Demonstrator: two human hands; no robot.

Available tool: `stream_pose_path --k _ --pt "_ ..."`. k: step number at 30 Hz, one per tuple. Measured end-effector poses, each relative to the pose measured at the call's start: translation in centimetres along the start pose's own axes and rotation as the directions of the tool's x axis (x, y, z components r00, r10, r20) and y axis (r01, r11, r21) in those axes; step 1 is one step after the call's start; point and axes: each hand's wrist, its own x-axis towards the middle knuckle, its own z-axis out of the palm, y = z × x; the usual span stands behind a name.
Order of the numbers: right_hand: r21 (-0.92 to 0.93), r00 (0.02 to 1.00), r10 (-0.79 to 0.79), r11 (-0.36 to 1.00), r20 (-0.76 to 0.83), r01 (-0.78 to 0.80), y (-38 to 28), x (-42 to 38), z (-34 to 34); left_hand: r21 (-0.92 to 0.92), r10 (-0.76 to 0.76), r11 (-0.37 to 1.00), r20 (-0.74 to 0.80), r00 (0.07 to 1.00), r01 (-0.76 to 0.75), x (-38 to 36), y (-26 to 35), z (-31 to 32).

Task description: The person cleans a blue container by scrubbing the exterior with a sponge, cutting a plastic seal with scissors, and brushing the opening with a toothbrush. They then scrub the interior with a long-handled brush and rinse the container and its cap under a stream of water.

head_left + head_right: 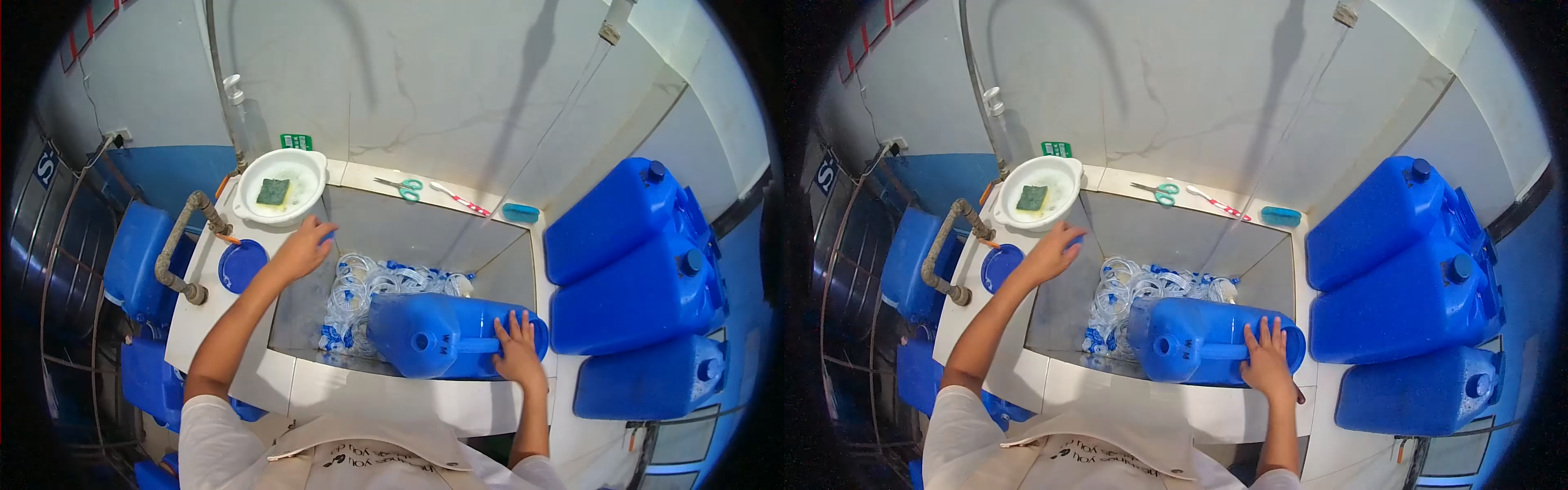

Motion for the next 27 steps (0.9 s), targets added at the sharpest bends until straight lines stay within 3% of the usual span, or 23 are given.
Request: stream_pose_path --k 1,3,4,5,6,7,8,9,10,12,13,15,19,22,24,27 --pt "0.003 1.000 0.006 1.000 0.000 -0.006 0.8 1.1 -1.0 -0.149 0.006 0.989 -0.051 0.999 -0.013 1.5 1.1 0.7" --pt "0.234 0.982 -0.147 0.965 0.116 0.116 1.8 4.7 -3.8 -0.379 -0.006 0.925 -0.099 0.995 -0.032 5.3 1.9 5.2" --pt "0.369 0.992 -0.108 0.926 0.063 0.078 1.5 7.7 -5.4 -0.641 -0.133 0.747 0.112 0.985 0.174 7.4 3.6 6.3" --pt "0.497 0.998 -0.062 0.866 0.017 0.046 0.9 11.0 -6.6 -0.788 -0.184 0.474 0.348 0.919 0.393 9.2 5.6 7.7" --pt "0.827 0.995 -0.040 0.554 -0.092 0.099 0.8 14.5 -6.1 -0.790 -0.212 0.419 0.394 0.894 0.447 10.7 7.8 9.6" --pt "0.898 0.999 0.009 0.439 -0.036 0.029 -0.3 16.9 -7.2 -0.790 -0.238 0.360 0.437 0.867 0.497 12.2 9.8 11.4" --pt "0.949 0.998 0.049 0.313 0.026 -0.040 -1.2 18.9 -8.1 -0.814 -0.222 0.214 0.497 0.839 0.540 13.2 11.5 13.0" --pt "0.947 0.999 0.047 0.318 0.025 -0.039 -1.2 20.7 -8.4 -0.817 -0.197 0.064 0.553 0.809 0.574 14.1 12.9 14.6" --pt "0.929 0.997 0.060 0.363 0.054 -0.072 -1.2 22.3 -8.2 -0.817 -0.199 0.061 0.553 0.809 0.574 15.4 13.8 16.1" --pt "0.907 0.992 0.076 0.404 0.098 -0.121 -1.3 23.5 -8.0 -0.816 -0.275 -0.293 0.571 0.773 0.498 16.7 14.9 18.6" --pt "0.902 0.992 0.047 0.411 0.121 -0.129 -1.2 23.5 -8.0 -0.810 -0.276 -0.300 0.580 0.767 0.504 17.1 14.8 19.1" --pt "0.898 0.988 0.026 0.414 0.155 -0.151 -1.2 23.0 -8.2 -0.803 -0.115 -0.292 0.569 0.814 0.520 17.8 14.6 19.9" --pt "0.891 0.988 0.033 0.428 0.152 -0.151 -1.4 22.3 -8.9 -0.767 -0.074 -0.403 0.571 0.818 0.499 18.7 15.0 21.5" --pt "0.874 0.988 0.067 0.460 0.142 -0.157 -1.0 22.7 -8.3 -0.795 -0.111 -0.340 0.565 0.817 0.503 18.8 15.1 21.2" --pt "0.857 0.989 0.085 0.493 0.122 -0.148 -1.0 22.6 -8.3 -0.762 -0.028 -0.166 0.638 0.769 0.626 18.9 14.4 21.0" --pt "0.865 0.990 0.078 0.481 0.117 -0.140 -1.5 22.2 -8.8 -0.756 0.020 -0.153 0.642 0.767 0.637 19.1 14.3 20.8"
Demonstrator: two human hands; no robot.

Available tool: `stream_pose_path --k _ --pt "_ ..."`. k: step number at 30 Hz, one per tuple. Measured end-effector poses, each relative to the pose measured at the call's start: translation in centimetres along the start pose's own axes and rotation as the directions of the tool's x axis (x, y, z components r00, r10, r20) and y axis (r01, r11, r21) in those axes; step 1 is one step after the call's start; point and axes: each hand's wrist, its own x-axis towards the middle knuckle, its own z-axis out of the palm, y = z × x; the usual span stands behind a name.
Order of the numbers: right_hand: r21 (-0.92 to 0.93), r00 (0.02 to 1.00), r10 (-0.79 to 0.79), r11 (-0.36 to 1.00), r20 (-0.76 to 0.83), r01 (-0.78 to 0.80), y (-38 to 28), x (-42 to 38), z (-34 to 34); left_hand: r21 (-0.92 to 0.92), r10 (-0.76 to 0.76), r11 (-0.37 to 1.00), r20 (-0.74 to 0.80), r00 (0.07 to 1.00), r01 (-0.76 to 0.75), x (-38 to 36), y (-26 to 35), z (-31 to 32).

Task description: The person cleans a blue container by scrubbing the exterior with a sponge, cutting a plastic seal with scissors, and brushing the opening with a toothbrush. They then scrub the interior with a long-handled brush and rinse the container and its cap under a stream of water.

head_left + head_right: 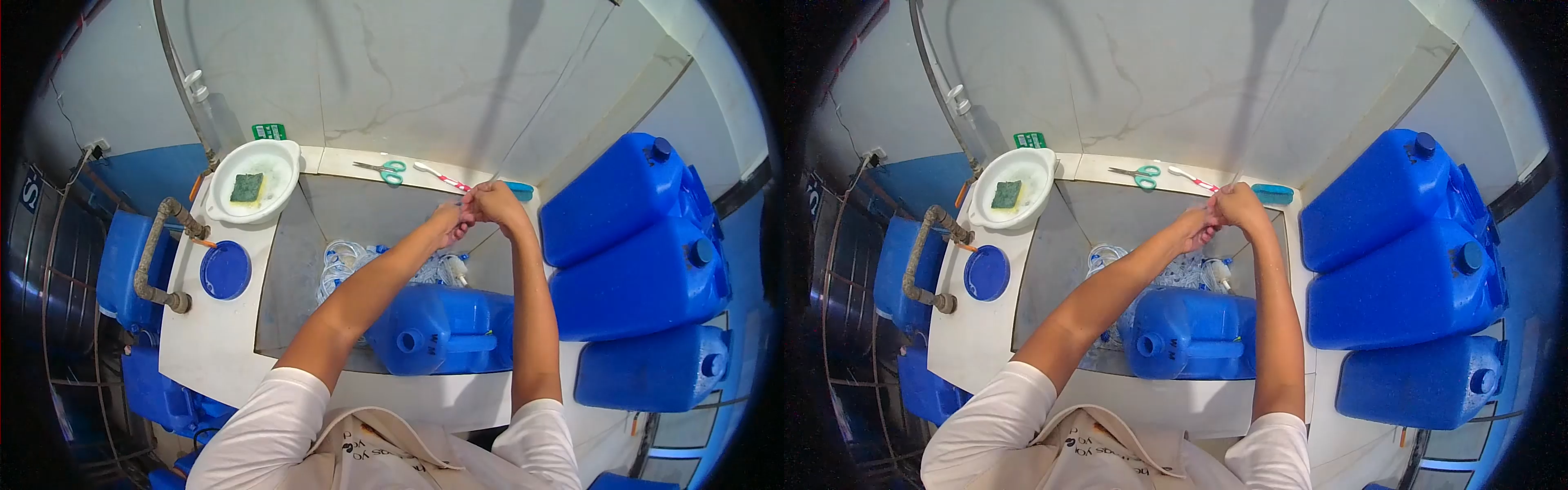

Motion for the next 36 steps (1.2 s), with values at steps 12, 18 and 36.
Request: stream_pose_path --k 12,18,36 --pt "0.009 0.999 -0.045 0.999 -0.028 0.045 -2.0 -1.0 -1.4 0.075 0.110 0.991 0.048 0.993 -0.114 -2.8 3.1 3.3" --pt "0.220 0.996 -0.059 0.973 -0.073 0.074 -2.1 -1.5 -1.2 0.303 0.183 0.940 -0.056 0.981 -0.158 -6.7 3.0 2.1" --pt "-0.281 0.953 -0.219 0.947 -0.208 0.156 12.5 -9.4 8.7 0.957 0.487 0.038 0.233 0.842 -0.286 -28.7 -5.6 2.5"
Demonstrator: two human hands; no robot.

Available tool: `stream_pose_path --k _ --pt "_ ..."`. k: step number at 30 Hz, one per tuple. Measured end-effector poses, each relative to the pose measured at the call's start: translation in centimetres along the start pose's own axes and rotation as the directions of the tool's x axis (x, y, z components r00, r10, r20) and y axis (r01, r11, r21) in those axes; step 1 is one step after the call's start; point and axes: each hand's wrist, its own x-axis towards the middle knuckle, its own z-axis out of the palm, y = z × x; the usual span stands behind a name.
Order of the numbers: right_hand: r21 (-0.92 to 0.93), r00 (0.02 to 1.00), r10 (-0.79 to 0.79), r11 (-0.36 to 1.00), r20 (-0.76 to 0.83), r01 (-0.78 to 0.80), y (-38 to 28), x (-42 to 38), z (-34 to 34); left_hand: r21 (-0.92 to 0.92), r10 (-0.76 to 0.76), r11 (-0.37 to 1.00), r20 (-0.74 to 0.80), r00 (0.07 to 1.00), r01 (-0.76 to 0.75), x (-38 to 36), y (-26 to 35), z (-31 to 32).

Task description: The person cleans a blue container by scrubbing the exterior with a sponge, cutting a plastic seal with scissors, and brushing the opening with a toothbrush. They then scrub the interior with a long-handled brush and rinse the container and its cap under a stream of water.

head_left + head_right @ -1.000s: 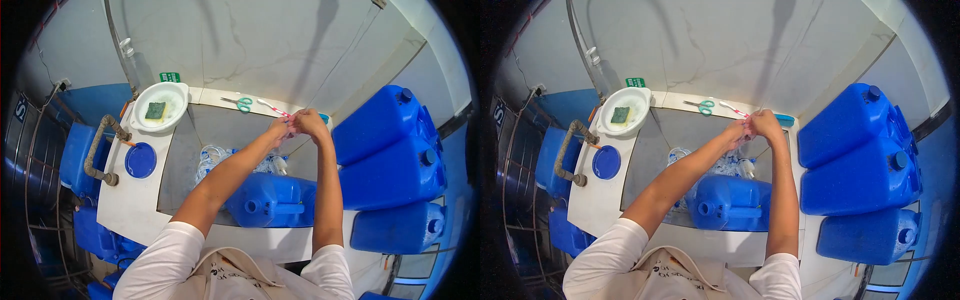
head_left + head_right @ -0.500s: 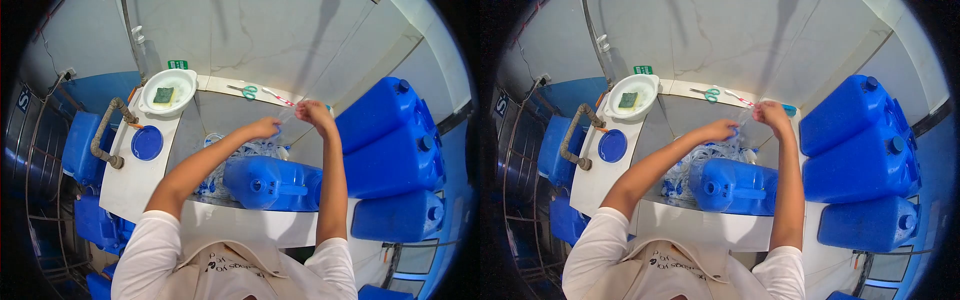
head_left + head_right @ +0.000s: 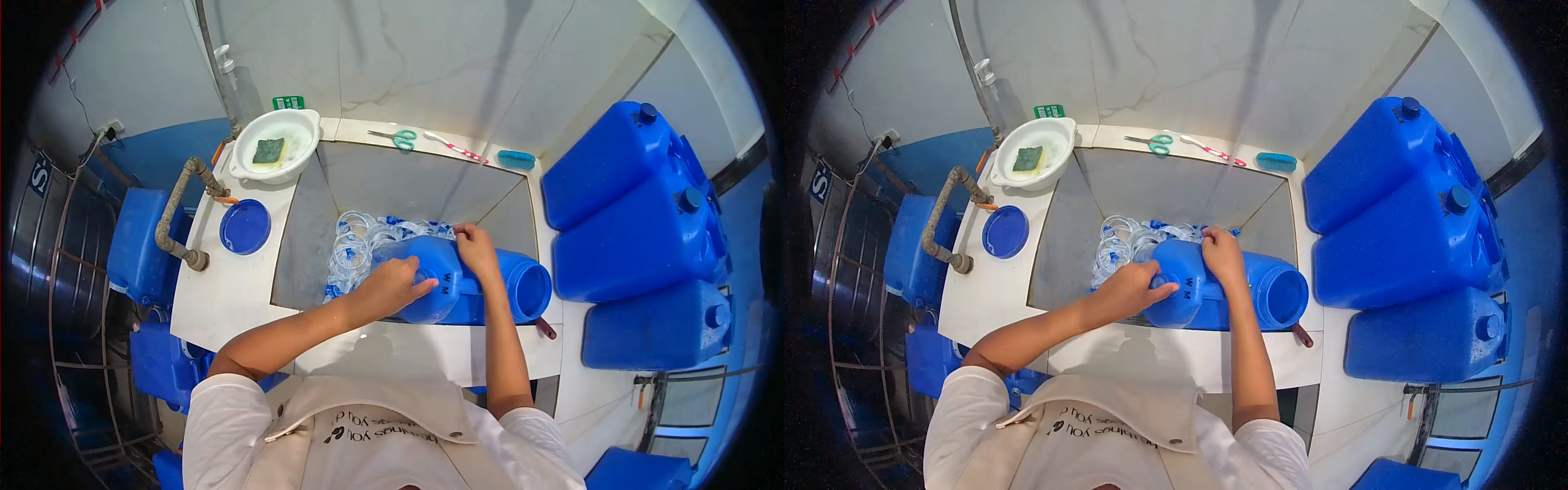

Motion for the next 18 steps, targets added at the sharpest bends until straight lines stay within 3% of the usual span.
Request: stream_pose_path --k 2,3,4,6,8,12,16,18 --pt "-0.024 0.999 -0.032 0.999 -0.044 0.031 -0.8 -0.6 -0.1 0.042 -0.035 0.998 -0.068 0.997 0.038 0.0 0.0 0.1" --pt "-0.024 0.999 -0.032 0.999 -0.043 0.031 -0.6 -0.7 0.0 -0.178 -0.233 0.956 0.008 0.972 0.231 0.2 0.6 -0.9" --pt "-0.044 0.996 -0.053 0.998 -0.077 0.050 -0.5 -0.6 -0.1 -0.371 -0.399 0.831 0.123 0.909 0.415 0.7 0.9 -1.8" --pt "-0.066 0.992 -0.071 0.996 -0.106 0.064 -0.2 -0.4 -0.2 -0.385 -0.581 0.727 0.097 0.808 0.569 1.8 -0.4 -4.0" --pt "-0.077 0.994 -0.051 0.996 -0.095 0.044 -0.3 -0.4 -0.1 -0.525 -0.594 0.675 0.030 0.804 0.518 1.4 -1.9 -6.3" --pt "-0.116 0.997 -0.049 0.992 -0.066 0.041 -0.9 -0.3 0.2 -0.552 -0.613 0.647 0.034 0.790 0.526 0.3 -3.6 -6.7" --pt "-0.136 0.994 -0.088 0.988 -0.068 0.078 -0.5 -0.3 0.4 -0.503 -0.571 0.663 0.138 0.809 0.554 -0.5 -3.3 -4.2" --pt "-0.149 0.994 -0.080 0.986 -0.079 0.068 -0.8 -0.5 0.0 -0.664 -0.534 0.527 0.227 0.814 0.531 -0.5 -3.5 -3.6"
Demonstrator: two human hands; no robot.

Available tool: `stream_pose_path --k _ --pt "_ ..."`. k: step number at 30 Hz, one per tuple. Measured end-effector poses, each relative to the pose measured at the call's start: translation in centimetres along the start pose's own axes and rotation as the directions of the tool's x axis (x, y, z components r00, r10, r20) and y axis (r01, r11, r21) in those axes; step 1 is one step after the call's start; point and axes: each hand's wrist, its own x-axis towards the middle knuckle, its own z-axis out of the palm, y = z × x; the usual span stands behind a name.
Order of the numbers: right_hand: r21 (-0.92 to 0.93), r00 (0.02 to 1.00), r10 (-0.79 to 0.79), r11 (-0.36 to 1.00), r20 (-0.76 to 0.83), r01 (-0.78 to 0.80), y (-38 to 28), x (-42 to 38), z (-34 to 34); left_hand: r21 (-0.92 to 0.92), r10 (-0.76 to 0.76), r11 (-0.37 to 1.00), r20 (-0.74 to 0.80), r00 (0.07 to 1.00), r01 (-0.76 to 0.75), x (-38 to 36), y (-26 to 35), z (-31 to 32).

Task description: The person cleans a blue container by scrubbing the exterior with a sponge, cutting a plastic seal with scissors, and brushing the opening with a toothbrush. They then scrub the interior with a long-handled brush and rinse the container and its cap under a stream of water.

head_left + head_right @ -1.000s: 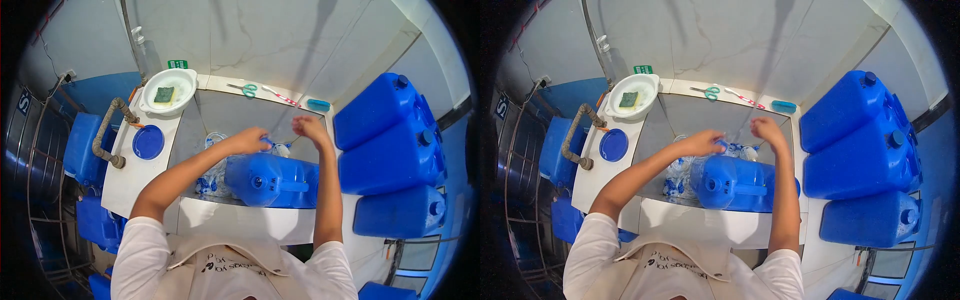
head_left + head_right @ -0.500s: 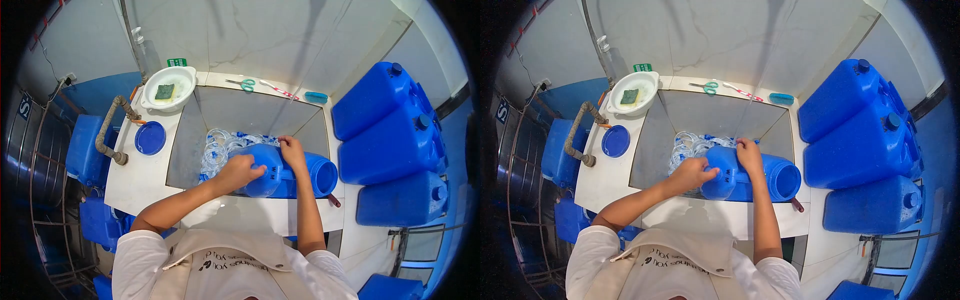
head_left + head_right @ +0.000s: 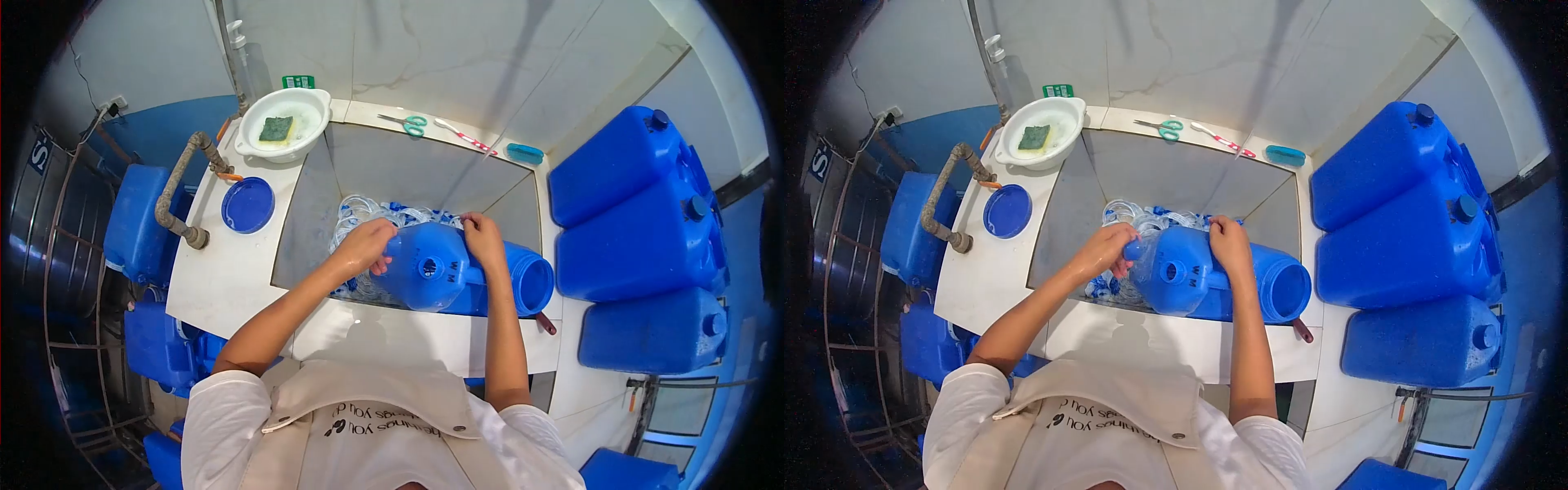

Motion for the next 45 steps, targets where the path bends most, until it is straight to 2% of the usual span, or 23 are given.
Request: stream_pose_path --k 2,3,5,6,8,9,13,16,18,21,24,26,28,29,31,32,34,36,38,40,42,43,45 --pt "0.227 0.999 -0.042 0.973 0.028 0.035 -1.0 -0.4 -0.3 -0.094 -0.064 0.993 0.037 0.997 0.067 0.3 -0.8 -0.4" --pt "0.232 0.999 -0.038 0.972 0.022 0.032 -2.1 -1.0 -0.8 -0.182 -0.126 0.973 0.077 0.989 0.139 0.5 -1.3 -0.9" --pt "0.403 0.933 -0.335 0.878 0.133 0.258 -5.4 -2.6 -2.6 -0.215 -0.159 0.962 0.067 0.985 0.170 0.3 -2.0 -1.7" --pt "0.405 0.935 -0.331 0.878 0.126 0.256 -6.9 -3.3 -3.5 -0.259 -0.193 0.945 0.055 0.980 0.200 0.3 -2.4 -2.0" --pt "0.183 0.818 -0.377 0.926 0.434 0.330 -8.9 -4.6 -4.6 -0.257 -0.186 0.947 0.050 0.981 0.193 0.5 -3.4 -3.2" --pt "0.056 0.768 -0.553 0.821 0.324 0.568 -8.8 -4.9 -3.8 -0.263 -0.176 0.948 0.041 0.984 0.181 0.4 -3.4 -3.5" --pt "-0.090 0.772 -0.467 0.829 0.431 0.552 -9.4 -5.0 -2.5 -0.169 -0.192 0.969 -0.051 0.980 0.181 -0.7 -3.2 -4.4" --pt "-0.072 0.754 -0.499 0.812 0.427 0.579 -9.2 -4.9 -2.2 -0.008 -0.056 0.998 -0.234 0.971 0.055 -2.2 -3.2 -5.3" --pt "-0.126 0.744 -0.465 0.802 0.480 0.584 -9.4 -4.6 -2.5 -0.353 -0.135 0.934 -0.196 0.971 0.059 -2.9 -3.4 -6.8" --pt "-0.123 0.658 -0.386 0.799 0.647 0.589 -10.5 -2.7 -3.2 -0.413 -0.142 0.910 -0.225 0.964 0.037 -3.4 -4.3 -8.7" --pt "-0.060 0.700 -0.342 0.875 0.627 0.481 -10.3 3.6 -1.9 -0.428 -0.118 0.904 -0.212 0.970 0.017 -3.4 -4.6 -8.2" --pt "-0.113 0.844 -0.394 0.881 0.363 0.459 -7.9 10.0 1.1 -0.417 -0.154 0.907 -0.185 0.971 0.065 -3.2 -4.6 -7.2" --pt "-0.302 0.950 -0.266 0.903 0.164 0.305 -5.5 16.5 4.1 -0.415 -0.141 0.908 -0.181 0.973 0.054 -2.8 -5.1 -6.7" --pt "-0.303 0.949 -0.273 0.901 0.160 0.311 -3.2 19.5 6.2 -0.414 -0.137 0.909 -0.174 0.975 0.054 -2.6 -5.5 -6.6" --pt "-0.695 0.896 -0.424 0.684 -0.132 0.221 1.3 24.9 10.0 -0.425 -0.155 0.903 -0.194 0.969 0.059 -2.7 -5.9 -6.6" --pt "-0.696 0.893 -0.429 0.682 -0.132 0.225 2.2 26.1 11.0 -0.439 -0.181 0.896 -0.209 0.961 0.073 -2.8 -6.0 -6.7" --pt "-0.641 0.931 -0.023 0.731 -0.365 -0.234 2.1 26.4 11.5 -0.430 -0.175 0.900 -0.219 0.960 0.066 -2.9 -6.2 -7.0" --pt "-0.675 0.941 0.015 0.692 -0.339 -0.255 0.7 25.7 10.0 -0.422 -0.175 0.904 -0.222 0.959 0.067 -2.3 -6.2 -7.3" --pt "-0.739 1.000 -0.008 0.674 -0.004 0.002 0.0 25.1 8.5 -0.408 -0.113 0.912 -0.162 0.980 0.037 -1.2 -6.9 -6.8" --pt "-0.694 0.955 -0.292 0.699 -0.058 0.172 -0.2 24.2 8.4 -0.348 -0.155 0.932 -0.138 0.978 0.099 0.5 -6.4 -5.2" --pt "-0.637 0.920 -0.385 0.727 -0.068 0.257 -5.0 19.4 5.5 -0.283 -0.100 0.956 -0.068 0.993 0.077 2.6 -6.1 -3.7" --pt "-0.640 0.930 -0.364 0.728 -0.057 0.246 -6.5 16.9 3.0 -0.297 -0.029 0.955 -0.062 0.998 0.009 3.3 -5.9 -2.8" --pt "-0.484 0.941 -0.309 0.807 0.141 0.338 -9.8 12.9 -1.7 -0.268 0.135 0.951 -0.097 0.986 -0.157 5.5 -6.0 -1.2"
